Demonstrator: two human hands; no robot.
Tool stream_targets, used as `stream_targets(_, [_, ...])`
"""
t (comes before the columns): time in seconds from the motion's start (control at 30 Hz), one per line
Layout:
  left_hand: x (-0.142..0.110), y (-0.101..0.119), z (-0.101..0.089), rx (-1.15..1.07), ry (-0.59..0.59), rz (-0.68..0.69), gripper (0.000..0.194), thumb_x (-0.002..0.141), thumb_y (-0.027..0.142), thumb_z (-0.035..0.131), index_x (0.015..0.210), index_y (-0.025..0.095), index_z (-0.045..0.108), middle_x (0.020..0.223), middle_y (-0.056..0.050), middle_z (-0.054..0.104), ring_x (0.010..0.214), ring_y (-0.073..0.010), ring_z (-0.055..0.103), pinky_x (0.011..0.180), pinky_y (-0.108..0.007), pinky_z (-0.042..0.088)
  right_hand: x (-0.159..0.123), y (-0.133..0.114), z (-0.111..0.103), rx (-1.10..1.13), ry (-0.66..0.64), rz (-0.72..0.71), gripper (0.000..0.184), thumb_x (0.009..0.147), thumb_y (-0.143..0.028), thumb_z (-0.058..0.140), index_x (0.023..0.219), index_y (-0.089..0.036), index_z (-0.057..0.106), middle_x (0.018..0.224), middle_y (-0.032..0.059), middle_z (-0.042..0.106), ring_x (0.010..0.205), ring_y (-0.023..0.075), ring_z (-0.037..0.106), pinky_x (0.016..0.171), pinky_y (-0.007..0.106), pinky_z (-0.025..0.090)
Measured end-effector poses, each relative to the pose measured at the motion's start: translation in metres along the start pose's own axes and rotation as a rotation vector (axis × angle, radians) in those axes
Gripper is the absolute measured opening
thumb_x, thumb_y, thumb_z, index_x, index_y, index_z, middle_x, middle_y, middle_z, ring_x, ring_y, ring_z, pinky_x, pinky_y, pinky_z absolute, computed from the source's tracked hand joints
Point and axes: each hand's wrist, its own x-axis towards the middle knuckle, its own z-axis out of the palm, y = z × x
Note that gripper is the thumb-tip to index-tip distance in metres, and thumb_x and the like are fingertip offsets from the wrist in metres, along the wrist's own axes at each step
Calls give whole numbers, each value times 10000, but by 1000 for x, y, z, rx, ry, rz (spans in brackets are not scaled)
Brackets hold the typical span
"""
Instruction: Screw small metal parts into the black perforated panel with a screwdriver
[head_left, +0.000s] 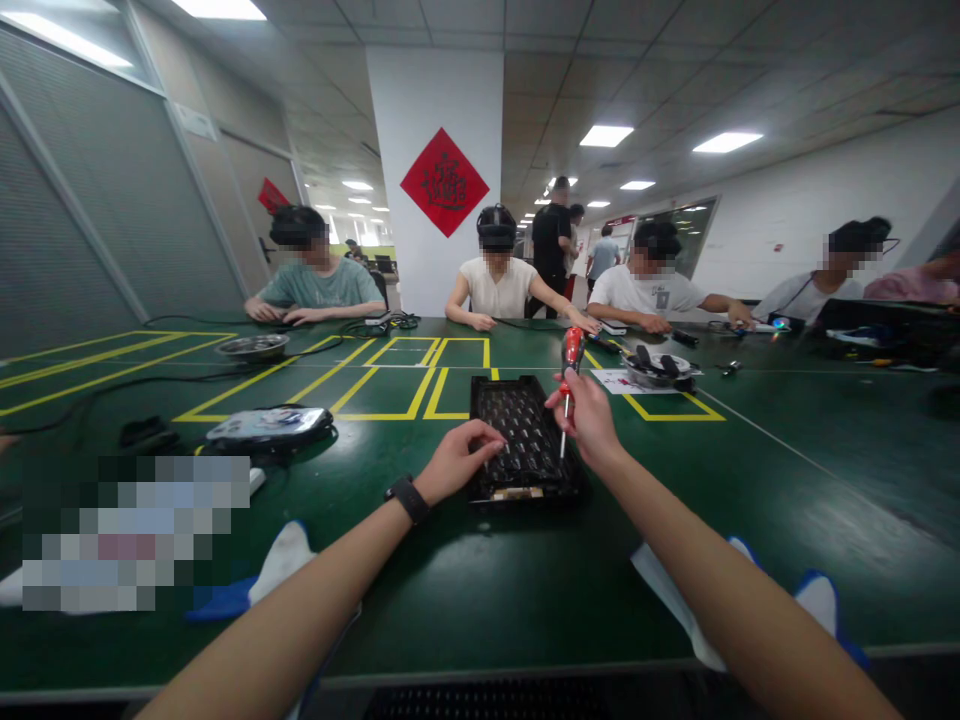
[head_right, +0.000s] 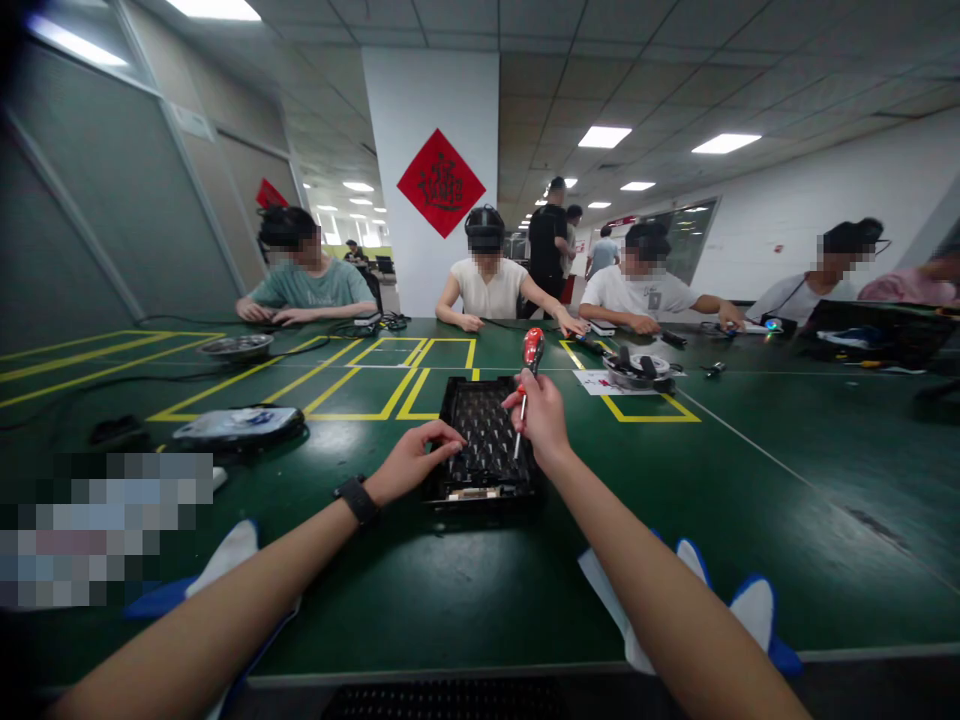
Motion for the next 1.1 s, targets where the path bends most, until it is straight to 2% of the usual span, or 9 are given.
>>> stream_targets(0.07, [1,-7,2,84,105,3,169,791,279,515,879,174,616,880,-41,596,830,-150,543,794,-298,430,14,0,-18,-351,9,59,376,822,-505,388,896,-150,486,613,11,589,287,38,366,300,174,231])
stream_targets(0.2, [3,-31,7,220,302,-140,298,735,243,566,1023,170,577,1048,-84,563,1015,-201,494,902,-350,383,30,15,-50,-1143,-60,227,372,822,-444,423,928,-109,546,720,101,649,434,102,543,451,212,379])
stream_targets(0.27, [3,-43,9,180,296,-289,365,733,255,561,1081,146,555,1075,-105,575,1008,-215,514,899,-355,388,31,26,-60,-1258,-81,291,365,798,-412,475,897,-79,587,698,140,653,524,152,598,522,237,406])
stream_targets(0.4, [5,-53,10,71,218,-370,356,753,214,499,1100,178,569,1090,-69,611,1002,-216,541,905,-343,387,30,45,-68,-1294,-122,365,326,766,-374,523,818,-71,632,607,133,643,521,178,612,542,253,416])
stream_targets(0.57, [7,-50,10,66,225,-375,384,735,169,468,1102,169,580,1117,-62,607,1009,-212,546,913,-326,386,28,51,-63,-1303,-148,339,339,764,-404,519,788,-89,642,580,106,635,480,153,594,526,237,407])
stream_targets(0.8, [6,-61,2,32,228,-351,384,729,158,453,1090,145,581,1094,-70,615,998,-202,551,912,-329,390,18,33,-44,-1342,-86,115,340,786,-438,484,834,-142,643,898,131,643,832,205,590,677,267,397])
stream_targets(0.93, [7,-63,0,-3,254,-372,387,719,136,457,1089,133,572,1095,-81,611,998,-195,552,909,-329,396,16,24,-16,-1211,-313,-219,248,816,-357,468,880,-200,649,911,61,638,840,157,563,723,242,386])
stream_targets(1.0, [7,-62,0,-10,256,-375,384,716,129,463,1084,136,571,1094,-81,611,996,-192,553,911,-328,395,21,28,-1,-1207,-436,-230,198,787,-329,520,853,-203,658,879,53,645,815,159,566,699,245,390])
stream_targets(1.1, [7,-60,0,-1,267,-388,386,714,116,462,1085,140,568,1096,-78,611,1003,-191,550,918,-332,391,33,43,14,-1217,-521,-181,123,711,-288,621,775,-197,674,790,43,656,753,159,581,659,240,395])
